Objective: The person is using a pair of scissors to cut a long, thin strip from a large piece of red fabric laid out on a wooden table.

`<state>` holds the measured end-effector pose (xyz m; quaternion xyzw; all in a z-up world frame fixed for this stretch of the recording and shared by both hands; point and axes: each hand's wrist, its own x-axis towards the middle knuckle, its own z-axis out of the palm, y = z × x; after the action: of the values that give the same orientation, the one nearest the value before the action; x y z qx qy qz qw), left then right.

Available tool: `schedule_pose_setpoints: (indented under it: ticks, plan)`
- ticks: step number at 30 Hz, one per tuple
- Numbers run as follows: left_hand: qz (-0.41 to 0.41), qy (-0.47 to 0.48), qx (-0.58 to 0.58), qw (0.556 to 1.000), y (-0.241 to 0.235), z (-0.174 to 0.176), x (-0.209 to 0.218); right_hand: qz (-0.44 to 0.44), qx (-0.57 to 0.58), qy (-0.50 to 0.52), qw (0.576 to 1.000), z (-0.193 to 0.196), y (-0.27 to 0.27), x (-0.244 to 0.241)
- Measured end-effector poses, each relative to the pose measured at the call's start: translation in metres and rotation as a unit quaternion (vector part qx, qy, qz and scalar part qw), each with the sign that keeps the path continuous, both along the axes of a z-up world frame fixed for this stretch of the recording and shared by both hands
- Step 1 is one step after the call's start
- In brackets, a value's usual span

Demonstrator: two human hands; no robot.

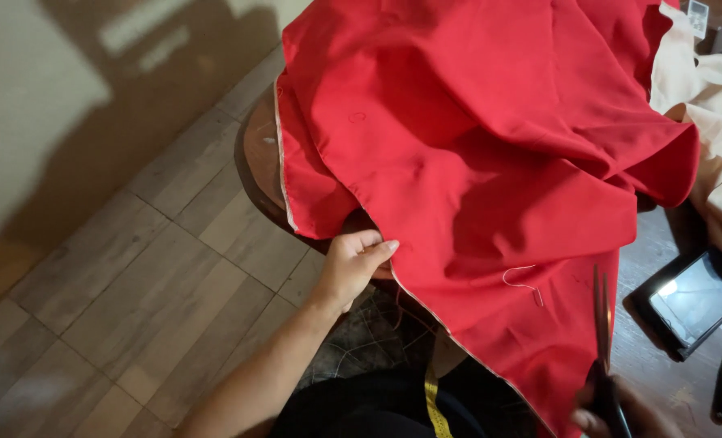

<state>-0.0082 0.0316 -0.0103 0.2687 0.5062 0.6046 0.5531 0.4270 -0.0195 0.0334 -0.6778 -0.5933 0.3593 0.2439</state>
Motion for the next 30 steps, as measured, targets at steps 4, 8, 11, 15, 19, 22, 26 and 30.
schedule_pose_setpoints:
  ticks: [4,8,11,15,19,22,26,30]
  plan:
    - [0.026,-0.031,-0.011,0.999,0.032,0.017,0.005,-0.038,0.039,-0.01,0.998,-0.043,0.027,-0.025]
    - [0.061,-0.065,-0.015,0.996,0.09,0.011,0.004,-0.068,0.043,-0.123,0.989,-0.016,0.05,-0.08]
    - [0.062,-0.144,0.015,0.988,0.149,-0.016,-0.025,-0.042,0.049,-0.086,0.994,0.006,0.077,-0.115]
    - [0.077,-0.162,0.01,0.984,0.225,-0.062,-0.072,0.005,0.042,-0.15,0.988,-0.003,0.128,-0.138]
    - [0.106,-0.155,-0.001,0.982,0.29,-0.104,-0.112,0.026,0.127,-0.185,0.974,-0.012,0.169,-0.157]
    - [0.102,-0.172,0.007,0.98,0.317,-0.106,-0.127,0.021,0.152,-0.216,0.964,-0.022,0.201,-0.164]
    - [0.074,-0.191,0.028,0.978,0.354,-0.11,-0.14,-0.022,0.143,-0.275,0.951,-0.05,0.243,-0.159]
    - [0.056,-0.176,0.048,0.982,0.362,-0.079,-0.138,-0.018,0.15,-0.247,0.957,-0.024,0.257,-0.176]
